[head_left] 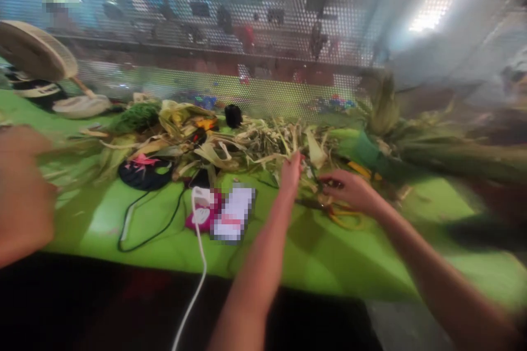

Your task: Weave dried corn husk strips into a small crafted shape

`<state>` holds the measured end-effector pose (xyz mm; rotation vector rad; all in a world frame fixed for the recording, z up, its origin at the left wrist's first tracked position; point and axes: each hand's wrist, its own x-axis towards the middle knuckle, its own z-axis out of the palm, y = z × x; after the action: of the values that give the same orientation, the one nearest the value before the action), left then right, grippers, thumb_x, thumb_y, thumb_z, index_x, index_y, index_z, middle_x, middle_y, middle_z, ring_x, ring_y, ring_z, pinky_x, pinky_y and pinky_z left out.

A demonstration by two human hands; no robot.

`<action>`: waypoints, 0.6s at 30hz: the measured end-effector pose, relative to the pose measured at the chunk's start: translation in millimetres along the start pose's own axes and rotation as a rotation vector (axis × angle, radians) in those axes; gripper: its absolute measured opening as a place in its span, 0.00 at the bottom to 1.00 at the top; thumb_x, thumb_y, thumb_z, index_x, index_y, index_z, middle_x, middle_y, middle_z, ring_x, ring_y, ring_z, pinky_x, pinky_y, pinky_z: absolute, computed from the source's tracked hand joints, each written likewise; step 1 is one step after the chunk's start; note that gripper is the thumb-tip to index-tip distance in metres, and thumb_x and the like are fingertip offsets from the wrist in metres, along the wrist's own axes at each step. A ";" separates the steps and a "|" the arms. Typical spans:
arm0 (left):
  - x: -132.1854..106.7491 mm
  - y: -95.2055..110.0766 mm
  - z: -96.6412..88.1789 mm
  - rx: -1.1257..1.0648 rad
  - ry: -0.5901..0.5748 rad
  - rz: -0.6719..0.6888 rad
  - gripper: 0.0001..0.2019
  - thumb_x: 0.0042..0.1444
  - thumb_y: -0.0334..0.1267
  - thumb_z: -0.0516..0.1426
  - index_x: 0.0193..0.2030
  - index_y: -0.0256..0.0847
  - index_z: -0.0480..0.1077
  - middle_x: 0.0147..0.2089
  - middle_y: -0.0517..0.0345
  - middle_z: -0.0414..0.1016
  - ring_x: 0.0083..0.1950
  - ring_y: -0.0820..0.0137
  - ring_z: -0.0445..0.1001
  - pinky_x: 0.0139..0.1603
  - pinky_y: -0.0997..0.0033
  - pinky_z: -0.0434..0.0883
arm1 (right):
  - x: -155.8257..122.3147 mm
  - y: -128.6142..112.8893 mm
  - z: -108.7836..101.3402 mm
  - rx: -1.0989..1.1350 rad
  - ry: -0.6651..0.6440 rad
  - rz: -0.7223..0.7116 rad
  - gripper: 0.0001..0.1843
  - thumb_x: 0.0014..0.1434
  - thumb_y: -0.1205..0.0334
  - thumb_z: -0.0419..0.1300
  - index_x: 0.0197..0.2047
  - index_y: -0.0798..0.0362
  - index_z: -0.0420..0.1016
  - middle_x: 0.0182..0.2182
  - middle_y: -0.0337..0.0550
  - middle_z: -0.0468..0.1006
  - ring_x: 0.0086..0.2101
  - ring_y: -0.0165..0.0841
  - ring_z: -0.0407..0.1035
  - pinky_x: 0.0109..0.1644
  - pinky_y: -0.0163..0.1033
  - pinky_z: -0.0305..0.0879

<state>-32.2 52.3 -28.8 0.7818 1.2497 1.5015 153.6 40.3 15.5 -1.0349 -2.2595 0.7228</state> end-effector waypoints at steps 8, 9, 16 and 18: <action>-3.3 17.6 -6.0 -0.269 -0.169 -0.070 0.31 0.56 0.68 0.46 0.36 0.39 0.72 0.17 0.68 0.46 0.18 0.78 0.46 0.23 0.73 0.53 | -30.6 23.8 5.0 -0.165 0.059 0.001 0.07 0.54 0.64 0.62 0.36 0.47 0.81 0.33 0.42 0.78 0.34 0.36 0.72 0.39 0.40 0.66; -3.2 17.5 -5.6 -0.295 -0.194 -0.079 0.29 0.57 0.66 0.47 0.35 0.39 0.71 0.17 0.68 0.45 0.17 0.78 0.46 0.22 0.73 0.53 | -28.2 26.8 -2.4 -0.165 0.132 0.004 0.07 0.55 0.64 0.61 0.36 0.47 0.80 0.33 0.42 0.78 0.34 0.36 0.72 0.39 0.40 0.66; -0.2 8.5 -0.1 -0.373 -0.268 -0.131 0.14 0.52 0.48 0.56 0.34 0.38 0.69 0.17 0.70 0.48 0.16 0.81 0.47 0.20 0.76 0.51 | -13.5 33.6 -34.0 -0.470 0.423 0.072 0.17 0.55 0.63 0.61 0.48 0.46 0.78 0.52 0.49 0.74 0.44 0.43 0.72 0.43 0.44 0.67; -0.9 5.5 1.2 -0.317 -0.224 -0.132 0.13 0.51 0.47 0.57 0.34 0.38 0.69 0.18 0.70 0.50 0.17 0.81 0.49 0.20 0.77 0.51 | -6.5 23.4 -25.7 -0.422 0.441 0.026 0.17 0.57 0.62 0.60 0.50 0.46 0.78 0.52 0.48 0.74 0.45 0.42 0.72 0.44 0.43 0.67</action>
<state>-32.5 52.0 -23.1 0.6243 0.8538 1.4170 186.0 54.4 16.5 -1.2707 -2.0435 0.0045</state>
